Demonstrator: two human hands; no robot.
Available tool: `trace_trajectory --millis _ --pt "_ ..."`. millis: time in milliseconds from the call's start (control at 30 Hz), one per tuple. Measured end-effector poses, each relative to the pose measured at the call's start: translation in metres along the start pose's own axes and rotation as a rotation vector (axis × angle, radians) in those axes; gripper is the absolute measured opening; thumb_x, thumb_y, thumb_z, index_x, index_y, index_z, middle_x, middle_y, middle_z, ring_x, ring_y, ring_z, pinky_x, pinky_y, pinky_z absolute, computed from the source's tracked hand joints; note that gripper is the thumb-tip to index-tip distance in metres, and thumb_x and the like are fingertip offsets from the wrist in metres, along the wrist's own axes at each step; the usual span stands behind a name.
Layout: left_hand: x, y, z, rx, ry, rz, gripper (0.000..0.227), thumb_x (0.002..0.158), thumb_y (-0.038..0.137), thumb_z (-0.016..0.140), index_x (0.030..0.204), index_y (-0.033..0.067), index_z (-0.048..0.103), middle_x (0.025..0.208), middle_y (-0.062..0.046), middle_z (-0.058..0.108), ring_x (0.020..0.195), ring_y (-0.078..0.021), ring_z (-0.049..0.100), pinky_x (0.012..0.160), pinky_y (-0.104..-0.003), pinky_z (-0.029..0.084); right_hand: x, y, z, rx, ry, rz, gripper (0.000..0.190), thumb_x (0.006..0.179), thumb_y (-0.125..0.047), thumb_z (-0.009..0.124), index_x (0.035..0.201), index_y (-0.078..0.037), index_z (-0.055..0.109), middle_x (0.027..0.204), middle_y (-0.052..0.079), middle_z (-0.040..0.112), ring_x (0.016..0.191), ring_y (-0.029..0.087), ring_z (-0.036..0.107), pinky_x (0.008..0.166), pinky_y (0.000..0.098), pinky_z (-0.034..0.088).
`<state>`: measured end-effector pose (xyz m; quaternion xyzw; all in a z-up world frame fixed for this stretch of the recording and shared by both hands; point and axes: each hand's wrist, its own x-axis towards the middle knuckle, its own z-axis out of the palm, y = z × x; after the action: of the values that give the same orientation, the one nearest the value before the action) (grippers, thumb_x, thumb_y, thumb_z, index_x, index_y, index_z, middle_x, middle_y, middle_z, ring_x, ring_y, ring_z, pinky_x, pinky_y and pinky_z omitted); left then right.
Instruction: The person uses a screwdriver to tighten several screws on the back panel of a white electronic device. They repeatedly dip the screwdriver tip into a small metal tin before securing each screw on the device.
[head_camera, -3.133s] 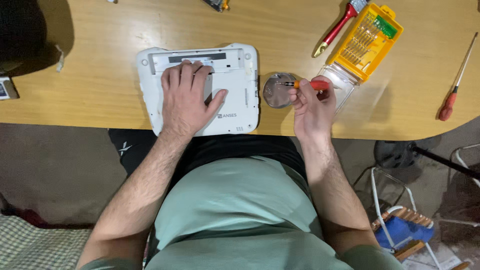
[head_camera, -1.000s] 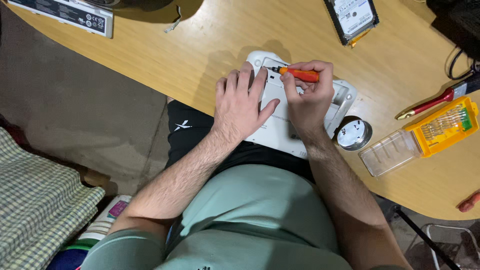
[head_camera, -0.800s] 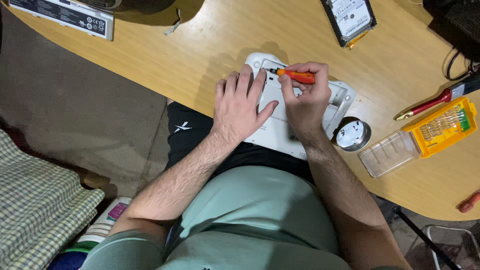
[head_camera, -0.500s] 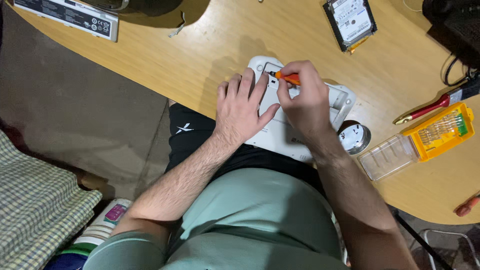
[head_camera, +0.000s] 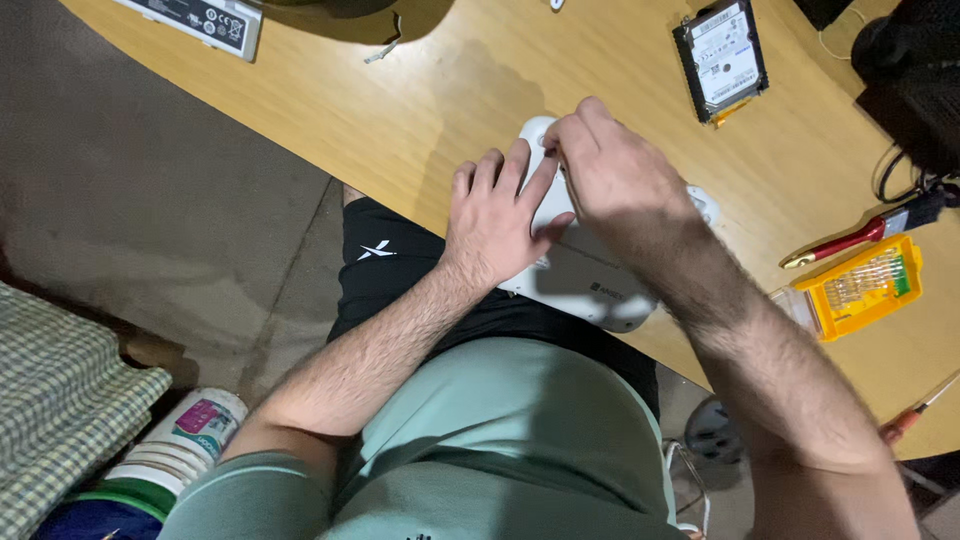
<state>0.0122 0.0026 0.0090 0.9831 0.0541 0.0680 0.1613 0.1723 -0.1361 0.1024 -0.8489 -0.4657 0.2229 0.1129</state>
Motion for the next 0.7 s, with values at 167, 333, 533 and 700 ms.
trace_trajectory --millis 167,333,533,700 --pt "-0.005 0.000 0.015 -0.074 0.091 -0.022 0.083 0.094 0.069 0.098 0.159 0.0246 0.071 0.158 -0.013 0.062 0.135 -0.0385 0.069 0.115 -0.062 0.055 -0.002 -0.001 -0.002 -0.336 0.165 0.020 0.024 0.133 -0.030 0.069 0.111 -0.020 0.069 0.084 -0.003 0.060 0.068 0.022 0.078 0.066 0.0386 0.067" --pt "-0.007 -0.001 0.027 -0.052 0.151 -0.021 0.093 0.087 0.072 0.100 0.162 0.0280 0.067 0.157 -0.011 0.062 0.132 -0.0380 0.072 0.111 -0.063 0.058 -0.004 -0.018 -0.032 -0.413 0.001 0.114 0.014 0.131 -0.034 0.057 0.127 -0.022 0.063 0.086 -0.003 0.072 0.070 0.021 0.084 0.068 0.0389 0.070" --pt "-0.004 0.002 0.026 -0.039 0.195 -0.049 0.084 0.090 0.075 0.096 0.157 0.0304 0.070 0.153 -0.008 0.065 0.129 -0.0366 0.073 0.109 -0.062 0.059 0.000 -0.018 -0.038 -0.603 -0.063 0.081 0.040 0.142 -0.041 0.050 0.112 -0.021 0.068 0.075 -0.004 0.073 0.064 0.016 0.082 0.065 0.0322 0.068" --pt "-0.005 0.002 0.027 -0.038 0.224 -0.047 0.083 0.088 0.071 0.095 0.155 0.0299 0.071 0.147 -0.007 0.066 0.125 -0.0336 0.073 0.108 -0.060 0.059 -0.004 -0.015 -0.046 -0.459 -0.013 0.048 0.026 0.135 -0.037 0.060 0.122 -0.016 0.067 0.087 0.004 0.074 0.074 0.027 0.087 0.069 0.0443 0.072"
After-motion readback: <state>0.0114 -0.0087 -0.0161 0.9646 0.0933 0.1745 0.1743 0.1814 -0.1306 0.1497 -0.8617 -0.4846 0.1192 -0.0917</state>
